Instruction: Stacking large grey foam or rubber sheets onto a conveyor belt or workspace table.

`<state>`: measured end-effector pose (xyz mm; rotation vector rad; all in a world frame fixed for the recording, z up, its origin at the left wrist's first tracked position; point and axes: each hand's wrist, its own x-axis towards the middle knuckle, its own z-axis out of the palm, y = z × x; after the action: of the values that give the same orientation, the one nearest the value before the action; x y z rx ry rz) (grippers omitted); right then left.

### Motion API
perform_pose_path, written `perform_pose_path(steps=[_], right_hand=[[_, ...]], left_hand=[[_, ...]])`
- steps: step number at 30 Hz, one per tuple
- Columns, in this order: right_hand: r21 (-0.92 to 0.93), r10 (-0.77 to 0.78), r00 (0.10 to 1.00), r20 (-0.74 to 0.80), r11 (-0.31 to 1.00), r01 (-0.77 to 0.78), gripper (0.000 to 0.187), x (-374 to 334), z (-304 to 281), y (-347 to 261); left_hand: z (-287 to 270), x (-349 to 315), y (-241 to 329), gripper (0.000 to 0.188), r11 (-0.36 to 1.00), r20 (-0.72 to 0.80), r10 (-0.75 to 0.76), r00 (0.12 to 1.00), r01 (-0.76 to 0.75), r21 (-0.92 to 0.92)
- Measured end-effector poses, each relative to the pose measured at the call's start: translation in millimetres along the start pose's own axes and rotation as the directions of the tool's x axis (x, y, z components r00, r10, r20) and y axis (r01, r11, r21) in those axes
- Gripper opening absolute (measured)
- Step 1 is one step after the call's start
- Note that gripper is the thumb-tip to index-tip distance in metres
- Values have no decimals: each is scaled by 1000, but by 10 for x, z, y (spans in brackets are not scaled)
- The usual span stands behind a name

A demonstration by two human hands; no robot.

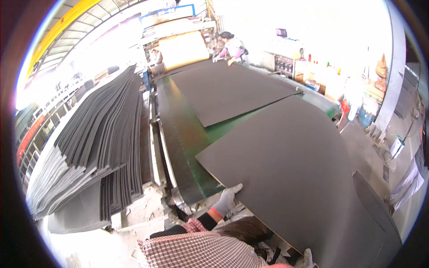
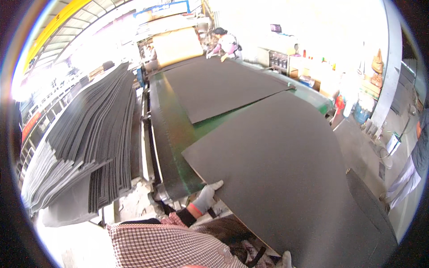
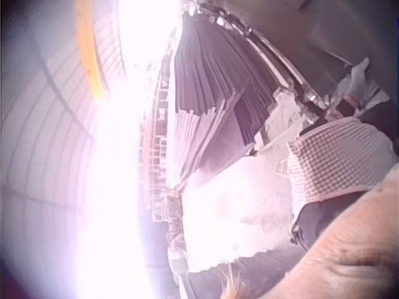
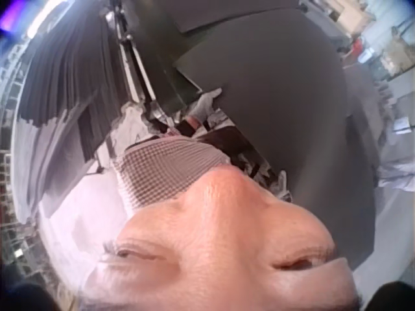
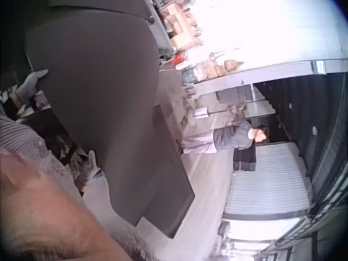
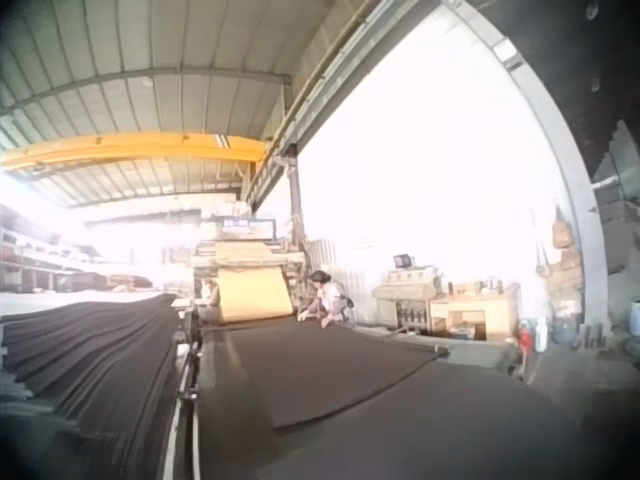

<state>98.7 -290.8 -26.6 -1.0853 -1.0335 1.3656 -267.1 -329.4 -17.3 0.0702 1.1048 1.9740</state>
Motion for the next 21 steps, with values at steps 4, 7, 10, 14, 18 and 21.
perform_pose_path(steps=[4,7,10,14,18,21], right_hand=[[-346,-386,918,-87,876,336,48,150,51,-456],[635,-87,913,-399,692,343,39,522,-413,-65],[643,-49,822,-567,597,480,48,551,-735,-320],[617,-105,817,-567,604,505,38,227,-1293,-238],[-60,-417,770,-483,893,446,13,270,-1240,133],[101,-396,852,-341,886,452,34,226,143,-650]], left_hand=[[355,-8,140,29,790,93,233,968,-244,562],[1317,-712,471,25,932,100,280,955,-295,210],[882,-342,583,39,421,561,567,602,-798,430],[804,230,839,50,739,523,443,728,-626,247],[168,866,1259,48,913,383,311,870,-385,134],[-659,1543,1112,43,925,-64,356,932,-342,168]])
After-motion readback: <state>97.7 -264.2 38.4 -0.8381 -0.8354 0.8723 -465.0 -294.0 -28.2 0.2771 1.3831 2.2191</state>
